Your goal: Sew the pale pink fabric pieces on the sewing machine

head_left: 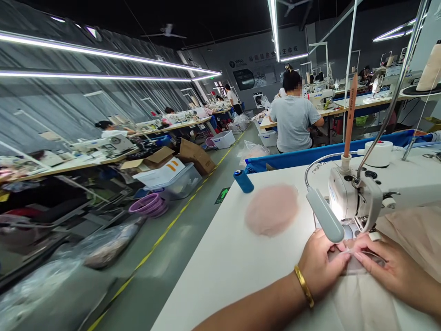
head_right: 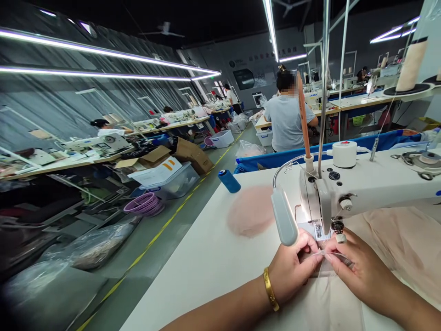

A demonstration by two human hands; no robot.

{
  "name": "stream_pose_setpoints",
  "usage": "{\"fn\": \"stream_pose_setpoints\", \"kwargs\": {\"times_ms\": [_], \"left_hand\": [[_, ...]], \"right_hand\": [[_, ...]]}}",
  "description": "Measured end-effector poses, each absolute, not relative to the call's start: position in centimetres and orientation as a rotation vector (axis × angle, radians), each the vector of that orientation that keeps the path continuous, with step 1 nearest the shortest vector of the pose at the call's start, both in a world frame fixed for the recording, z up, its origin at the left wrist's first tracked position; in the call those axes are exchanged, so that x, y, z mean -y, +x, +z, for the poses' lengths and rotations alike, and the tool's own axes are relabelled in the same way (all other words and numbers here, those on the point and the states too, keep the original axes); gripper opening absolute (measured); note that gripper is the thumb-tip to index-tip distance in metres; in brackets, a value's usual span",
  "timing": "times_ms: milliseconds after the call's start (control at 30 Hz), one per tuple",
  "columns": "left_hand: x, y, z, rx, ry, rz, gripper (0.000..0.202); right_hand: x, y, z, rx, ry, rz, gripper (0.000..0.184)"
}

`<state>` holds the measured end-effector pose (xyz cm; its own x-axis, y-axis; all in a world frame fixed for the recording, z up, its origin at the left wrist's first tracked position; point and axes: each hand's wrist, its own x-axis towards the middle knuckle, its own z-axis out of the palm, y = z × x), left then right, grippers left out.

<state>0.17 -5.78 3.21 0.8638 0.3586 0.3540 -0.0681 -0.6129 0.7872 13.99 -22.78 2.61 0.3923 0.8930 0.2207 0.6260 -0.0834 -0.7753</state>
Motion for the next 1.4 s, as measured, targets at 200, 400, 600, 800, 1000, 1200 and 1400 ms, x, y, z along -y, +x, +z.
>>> {"fn": "stream_pose_setpoints", "kwargs": {"times_ms": [200,400,600,800,1000,1200,1400], "left_hand": [[6.1,0.0,3.0,-0.158,2.121,0.635,0.01],[6.3,-0.2,3.3,-0.169,2.121,0.617,0.011],[6.2,-0.2,3.5,-0.166,2.04,0.591,0.009],[6.3,-0.1,3.7,-0.24,1.963,0.503,0.013],[6.3,0.4,3.8,-0.296,2.074,0.487,0.014],[5.9,0.5,3.2,-0.114,2.444,0.604,0.005],[5.2,0.0,3.8,0.023,2.687,0.762,0.014]], "right_hand": [[22.8,13.7,2.4,1.311,-1.841,0.468,0.027],[22.7,14.0,2.3,1.366,-1.774,0.456,0.027],[22.5,14.2,2.5,1.355,-1.699,0.539,0.02],[22.4,14.0,3.5,1.273,-1.746,0.628,0.033],[21.4,13.6,3.5,1.24,-1.931,0.48,0.034],[20.0,13.5,3.0,1.284,-2.111,0.193,0.026],[19.4,13.5,3.1,1.259,-2.185,0.149,0.02]]}}
